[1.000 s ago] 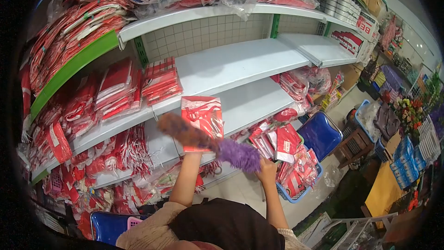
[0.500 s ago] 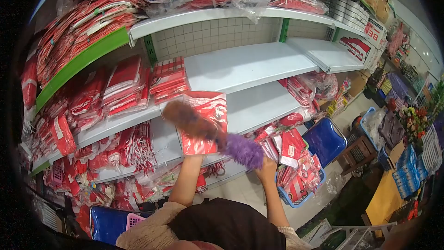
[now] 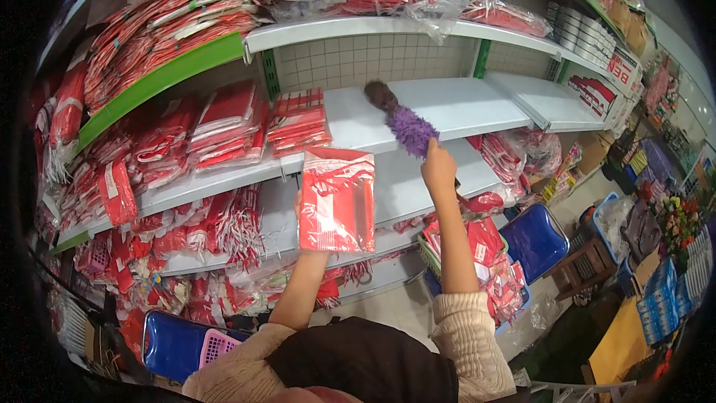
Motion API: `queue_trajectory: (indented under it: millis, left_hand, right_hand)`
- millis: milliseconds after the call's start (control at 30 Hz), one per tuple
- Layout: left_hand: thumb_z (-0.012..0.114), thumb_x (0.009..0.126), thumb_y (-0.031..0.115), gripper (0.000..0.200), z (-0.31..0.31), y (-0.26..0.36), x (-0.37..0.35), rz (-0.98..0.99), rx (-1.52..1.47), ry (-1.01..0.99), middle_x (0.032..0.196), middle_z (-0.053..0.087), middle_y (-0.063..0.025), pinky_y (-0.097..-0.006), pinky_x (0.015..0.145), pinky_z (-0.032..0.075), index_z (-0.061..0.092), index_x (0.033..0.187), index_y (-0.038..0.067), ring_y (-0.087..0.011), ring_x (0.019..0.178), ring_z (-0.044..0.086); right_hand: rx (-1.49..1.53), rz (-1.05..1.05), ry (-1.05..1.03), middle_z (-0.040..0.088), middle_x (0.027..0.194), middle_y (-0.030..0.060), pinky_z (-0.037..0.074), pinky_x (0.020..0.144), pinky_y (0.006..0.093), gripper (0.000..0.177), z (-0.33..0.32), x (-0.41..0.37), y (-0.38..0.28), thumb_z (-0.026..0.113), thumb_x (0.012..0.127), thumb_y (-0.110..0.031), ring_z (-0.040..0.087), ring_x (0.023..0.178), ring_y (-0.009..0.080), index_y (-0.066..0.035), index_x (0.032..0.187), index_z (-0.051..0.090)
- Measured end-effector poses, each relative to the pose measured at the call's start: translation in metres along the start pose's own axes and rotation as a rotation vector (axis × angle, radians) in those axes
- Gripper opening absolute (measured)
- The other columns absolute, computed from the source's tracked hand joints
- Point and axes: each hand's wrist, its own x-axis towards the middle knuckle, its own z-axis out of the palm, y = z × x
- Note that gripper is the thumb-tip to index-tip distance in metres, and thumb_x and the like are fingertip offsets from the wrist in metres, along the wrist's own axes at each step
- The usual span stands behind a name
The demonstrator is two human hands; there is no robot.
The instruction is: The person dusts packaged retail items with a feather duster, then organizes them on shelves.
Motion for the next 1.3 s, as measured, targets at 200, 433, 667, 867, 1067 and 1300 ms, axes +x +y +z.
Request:
queue_trajectory:
  millis: [200, 433, 667, 867, 1067, 1300]
  left_hand:
    - [0.049, 0.085, 0.039, 0.045, 0.012, 0.005, -0.011, -0.025, 0.033, 0.027, 0.110, 0.060, -0.0110, -0.0410, 0.088, 0.046, 0.053, 0.114, 0.004, -0.0252, 0.099, 0.058]
    - [0.047, 0.086, 0.040, 0.048, 0.040, 0.013, -0.005, -0.067, 0.086, -0.058, 0.113, 0.059, -0.0117, -0.0414, 0.091, 0.045, 0.052, 0.117, 0.004, -0.0260, 0.104, 0.056]
    - [0.045, 0.089, 0.036, 0.047, 0.054, 0.044, 0.023, -0.083, 0.096, -0.198, 0.118, 0.056, -0.0144, -0.0419, 0.092, 0.046, 0.047, 0.123, 0.004, -0.0271, 0.105, 0.057]
    - [0.056, 0.087, 0.030, 0.064, 0.103, 0.088, 0.051, 0.216, 0.925, -0.067, 0.130, 0.045, -0.0156, -0.0340, 0.103, 0.032, 0.028, 0.136, 0.001, -0.0222, 0.124, 0.040]
    - [0.060, 0.083, 0.036, 0.076, 0.112, 0.129, 0.121, 0.477, 1.560, 0.038, 0.139, 0.031, -0.0235, -0.0386, 0.105, 0.026, 0.022, 0.140, 0.001, -0.0336, 0.130, 0.029]
    - [0.054, 0.082, 0.042, 0.057, 0.028, 0.119, 0.154, 0.503, 2.493, 0.250, 0.122, 0.050, -0.0211, -0.0491, 0.101, 0.030, 0.050, 0.120, 0.000, -0.0388, 0.120, 0.041]
  right_hand:
    - [0.218, -0.250, 0.357, 0.060, 0.084, 0.0178, 0.048, 0.067, 0.0391, 0.024, -0.009, -0.017, -0.048, 0.059, 0.078, -0.012, 0.057, 0.077, 0.0279, -0.001, 0.100, 0.059]
    - [1.316, 0.014, -0.306, 0.060, 0.084, 0.0059, 0.043, 0.050, 0.0185, 0.043, -0.016, -0.061, -0.101, 0.062, 0.084, -0.015, 0.055, 0.061, 0.0070, -0.003, 0.123, 0.048]
    - [1.620, -0.073, -0.194, 0.058, 0.104, 0.0112, 0.049, 0.065, 0.0201, 0.050, -0.007, -0.042, -0.136, 0.058, 0.081, 0.004, 0.062, 0.079, 0.0111, -0.001, 0.128, 0.041]
    - [1.561, -0.206, 0.087, 0.059, 0.106, 0.0120, 0.050, 0.076, 0.0253, 0.044, -0.002, 0.032, -0.167, 0.059, 0.080, 0.006, 0.059, 0.092, 0.0165, 0.003, 0.121, 0.043]
    - [1.602, -0.138, 0.062, 0.061, 0.101, 0.0151, 0.048, 0.075, 0.0312, 0.045, 0.054, 0.133, -0.210, 0.066, 0.074, -0.006, 0.059, 0.094, 0.0220, 0.003, 0.115, 0.049]
    - [0.890, -0.369, -0.492, 0.065, 0.100, 0.0165, 0.046, 0.080, 0.0324, 0.047, 0.131, 0.160, -0.204, 0.065, 0.075, -0.031, 0.062, 0.089, 0.0253, 0.001, 0.109, 0.061]
